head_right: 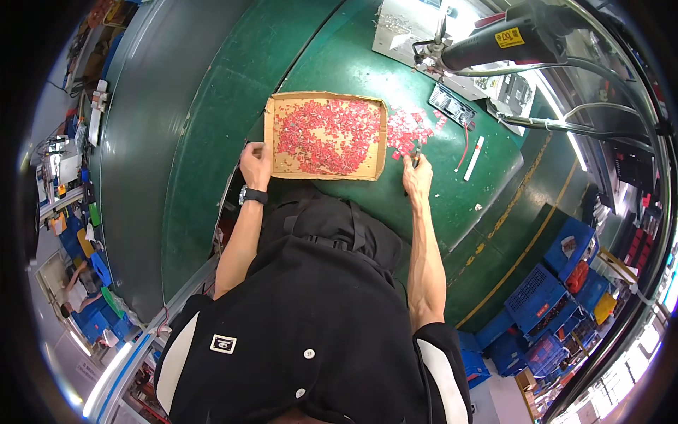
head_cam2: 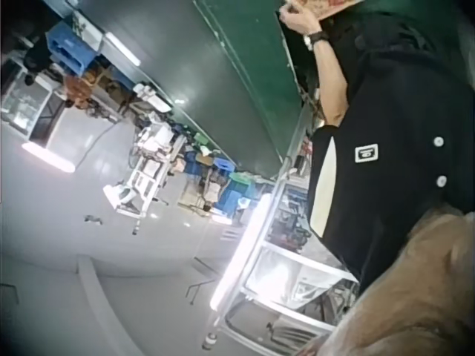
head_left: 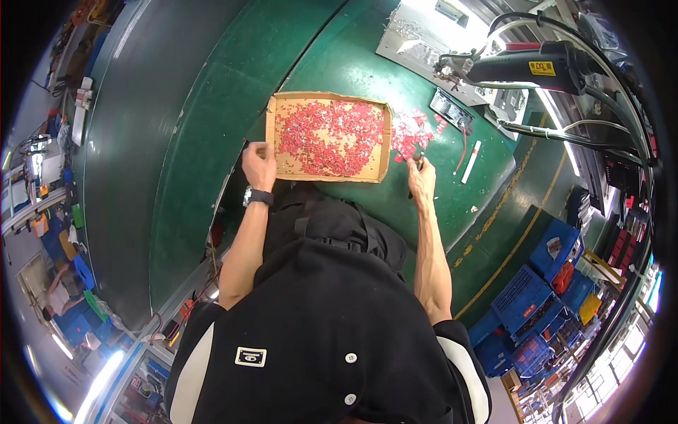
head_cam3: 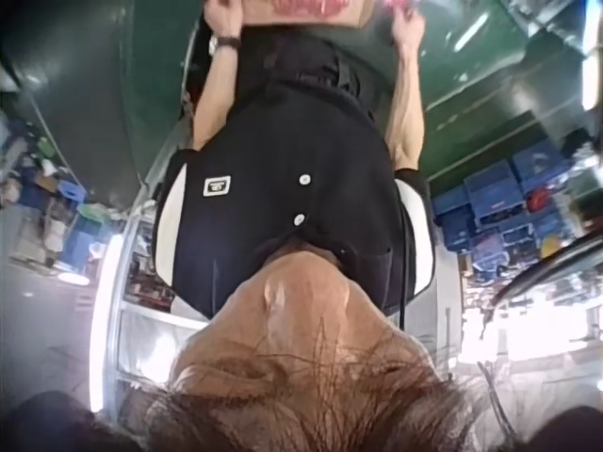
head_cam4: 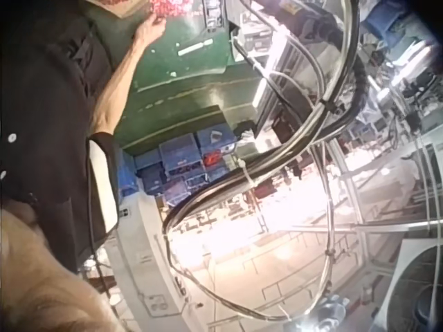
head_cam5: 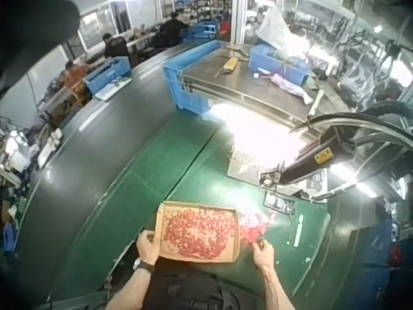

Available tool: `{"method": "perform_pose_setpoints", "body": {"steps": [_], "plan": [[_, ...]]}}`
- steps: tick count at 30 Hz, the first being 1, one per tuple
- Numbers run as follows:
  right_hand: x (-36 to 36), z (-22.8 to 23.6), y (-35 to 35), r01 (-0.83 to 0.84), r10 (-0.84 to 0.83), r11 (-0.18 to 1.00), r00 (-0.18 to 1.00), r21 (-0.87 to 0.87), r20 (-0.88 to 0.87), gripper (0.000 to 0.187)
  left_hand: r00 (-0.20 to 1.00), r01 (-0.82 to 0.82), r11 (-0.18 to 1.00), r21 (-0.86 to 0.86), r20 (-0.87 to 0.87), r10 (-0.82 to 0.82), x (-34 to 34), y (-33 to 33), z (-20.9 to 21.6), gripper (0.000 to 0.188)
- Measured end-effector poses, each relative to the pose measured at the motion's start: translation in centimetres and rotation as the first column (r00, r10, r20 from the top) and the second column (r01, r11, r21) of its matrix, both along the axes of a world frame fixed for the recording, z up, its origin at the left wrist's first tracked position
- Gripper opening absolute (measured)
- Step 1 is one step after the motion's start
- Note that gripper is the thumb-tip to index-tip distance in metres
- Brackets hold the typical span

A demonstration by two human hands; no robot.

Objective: Sorting small pink parts on a wooden board.

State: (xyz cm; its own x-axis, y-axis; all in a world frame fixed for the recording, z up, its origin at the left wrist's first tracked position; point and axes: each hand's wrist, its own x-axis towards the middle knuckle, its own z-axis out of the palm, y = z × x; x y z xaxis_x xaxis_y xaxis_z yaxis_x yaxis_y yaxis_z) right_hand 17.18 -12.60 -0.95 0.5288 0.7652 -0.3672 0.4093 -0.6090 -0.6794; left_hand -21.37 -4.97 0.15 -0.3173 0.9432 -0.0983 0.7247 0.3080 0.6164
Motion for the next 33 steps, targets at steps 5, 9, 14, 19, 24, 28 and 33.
{"method": "perform_pose_setpoints", "body": {"steps": [5, 9, 14, 19, 24, 28, 33], "plan": [[-0.6, 1.4, -1.3, -0.103, 0.104, 0.995, 0.991, -0.019, 0.083, 0.031, 0.999, -0.04, 0.997, -0.068, -0.034, 0.038, -1.7, -0.6, -2.5, 0.033], [-1.7, 0.7, -4.3, -0.31, 0.336, 0.931, 0.934, -0.193, 0.122, 0.031, 0.957, -0.07, 0.952, -0.3, 0.249, 0.149, -3.3, -1.4, -6.8, 0.043], [-2.1, 0.0, -8.3, -0.329, 0.375, 0.92, 0.895, -0.212, 0.241, 0.038, 0.975, -0.06, 0.966, -0.253, 0.193, 0.112, -2.3, -1.4, -7.1, 0.048], [-2.5, -0.1, -8.6, -0.426, 0.402, 0.901, 0.752, -0.08, 0.523, 0.048, 0.962, 0.023, 0.969, -0.248, 0.268, 0.046, -2.0, -2.3, -5.6, 0.04], [-3.1, 0.2, -6.4, -0.236, 0.205, 0.935, 0.969, 0.263, 0.14, 0.042, 0.883, 0.055, 0.958, -0.283, 0.462, 0.086, -1.3, -3.7, -3.8, 0.033], [-2.7, 1.1, -2.3, 0.087, -0.082, 0.995, 0.584, -0.038, -0.808, 0.034, 0.896, 0.089, 0.973, -0.211, 0.443, 0.014, -2.0, -5.2, -3.9, 0.033], [-5.6, 0.4, 1.1, 0.047, 0.023, 0.998, 0.463, 0.051, -0.886, 0.033, 0.895, 0.097, 0.984, -0.147, 0.446, -0.022, -2.9, -6.2, -4.0, 0.034]]}}
